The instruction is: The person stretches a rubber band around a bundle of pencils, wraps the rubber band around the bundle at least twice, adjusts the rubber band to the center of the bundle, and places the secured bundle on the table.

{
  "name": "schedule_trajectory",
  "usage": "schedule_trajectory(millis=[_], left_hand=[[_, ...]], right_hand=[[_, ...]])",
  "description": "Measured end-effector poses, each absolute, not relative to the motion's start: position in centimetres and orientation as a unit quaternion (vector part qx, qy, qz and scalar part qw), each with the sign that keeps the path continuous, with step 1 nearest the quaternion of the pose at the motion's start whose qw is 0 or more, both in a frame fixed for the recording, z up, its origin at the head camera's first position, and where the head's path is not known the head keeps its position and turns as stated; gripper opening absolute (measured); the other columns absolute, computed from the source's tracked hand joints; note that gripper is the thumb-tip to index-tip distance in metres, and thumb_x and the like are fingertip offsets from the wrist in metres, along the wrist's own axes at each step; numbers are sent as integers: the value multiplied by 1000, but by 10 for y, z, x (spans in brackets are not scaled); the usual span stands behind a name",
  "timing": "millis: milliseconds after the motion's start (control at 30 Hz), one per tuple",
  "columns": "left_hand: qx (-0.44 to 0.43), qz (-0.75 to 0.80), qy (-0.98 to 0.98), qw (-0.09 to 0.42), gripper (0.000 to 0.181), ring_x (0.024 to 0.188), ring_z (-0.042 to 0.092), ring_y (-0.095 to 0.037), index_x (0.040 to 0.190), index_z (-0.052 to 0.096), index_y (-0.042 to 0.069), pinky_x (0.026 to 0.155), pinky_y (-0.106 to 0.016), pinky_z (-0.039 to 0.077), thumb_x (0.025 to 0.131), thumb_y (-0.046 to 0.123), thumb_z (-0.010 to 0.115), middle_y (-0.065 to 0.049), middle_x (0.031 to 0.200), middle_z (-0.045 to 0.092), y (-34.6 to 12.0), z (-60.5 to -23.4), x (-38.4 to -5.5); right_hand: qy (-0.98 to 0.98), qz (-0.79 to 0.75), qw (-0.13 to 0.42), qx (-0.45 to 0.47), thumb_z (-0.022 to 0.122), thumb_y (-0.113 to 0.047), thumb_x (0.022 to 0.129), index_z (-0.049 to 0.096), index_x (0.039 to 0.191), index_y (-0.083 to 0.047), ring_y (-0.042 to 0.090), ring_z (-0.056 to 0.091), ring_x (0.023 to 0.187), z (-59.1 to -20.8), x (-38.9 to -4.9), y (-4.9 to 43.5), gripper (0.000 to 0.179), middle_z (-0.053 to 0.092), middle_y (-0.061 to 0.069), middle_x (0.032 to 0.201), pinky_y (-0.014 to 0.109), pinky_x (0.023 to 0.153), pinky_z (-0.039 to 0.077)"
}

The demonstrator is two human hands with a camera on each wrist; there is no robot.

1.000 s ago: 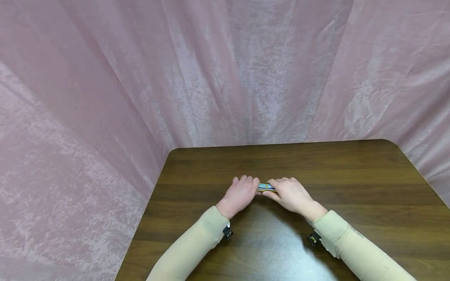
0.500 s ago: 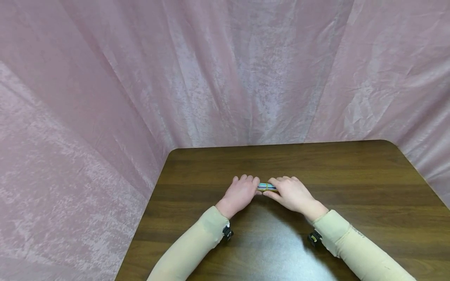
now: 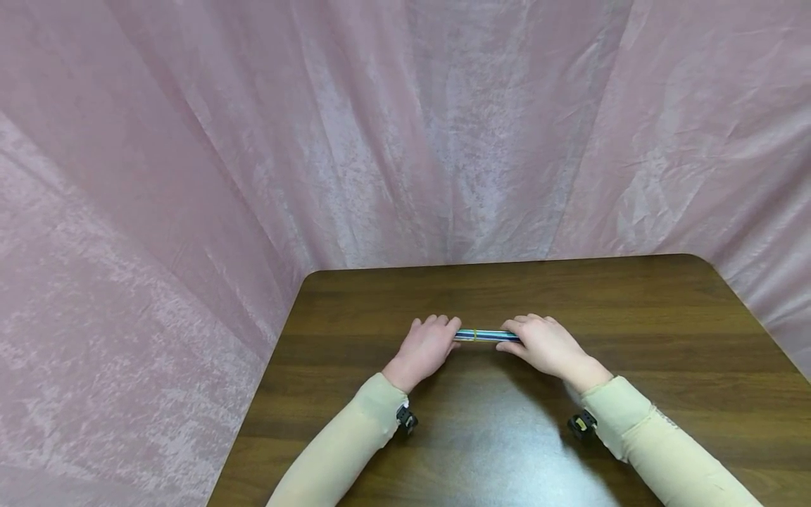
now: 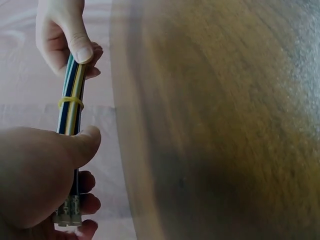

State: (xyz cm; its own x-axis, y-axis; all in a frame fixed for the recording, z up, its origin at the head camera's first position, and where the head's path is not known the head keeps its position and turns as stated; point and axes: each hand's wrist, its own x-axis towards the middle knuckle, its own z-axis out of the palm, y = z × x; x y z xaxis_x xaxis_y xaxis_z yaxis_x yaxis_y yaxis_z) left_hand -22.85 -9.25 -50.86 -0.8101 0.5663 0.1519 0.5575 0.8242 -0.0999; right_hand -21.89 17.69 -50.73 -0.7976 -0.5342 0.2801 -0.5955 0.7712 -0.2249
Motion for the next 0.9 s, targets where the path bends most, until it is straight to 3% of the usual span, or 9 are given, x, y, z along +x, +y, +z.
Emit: schedule_trajectory(millis=[433,900], left_hand=[[-291,21,-955,50,21,103,65,-20,117,70,16,80,-42,47,103,31,74,1,107,68,-86,-525,-237],[-269,-3,-963,17,35,113,61,-21,132,72,18,88,-43,50,102,34,76,0,121,67,-86,-532,-246]], right_hand=[[-947,142,69,279,85,-34,92,81,112,-12,33,70,96,-520,-229,181,29,71,4,101,53,76,56],[-945,142,86,281,89,-28,89,82,118,-12,34,69,99,-530,-235,188,34,71,11,113,52,77,57]])
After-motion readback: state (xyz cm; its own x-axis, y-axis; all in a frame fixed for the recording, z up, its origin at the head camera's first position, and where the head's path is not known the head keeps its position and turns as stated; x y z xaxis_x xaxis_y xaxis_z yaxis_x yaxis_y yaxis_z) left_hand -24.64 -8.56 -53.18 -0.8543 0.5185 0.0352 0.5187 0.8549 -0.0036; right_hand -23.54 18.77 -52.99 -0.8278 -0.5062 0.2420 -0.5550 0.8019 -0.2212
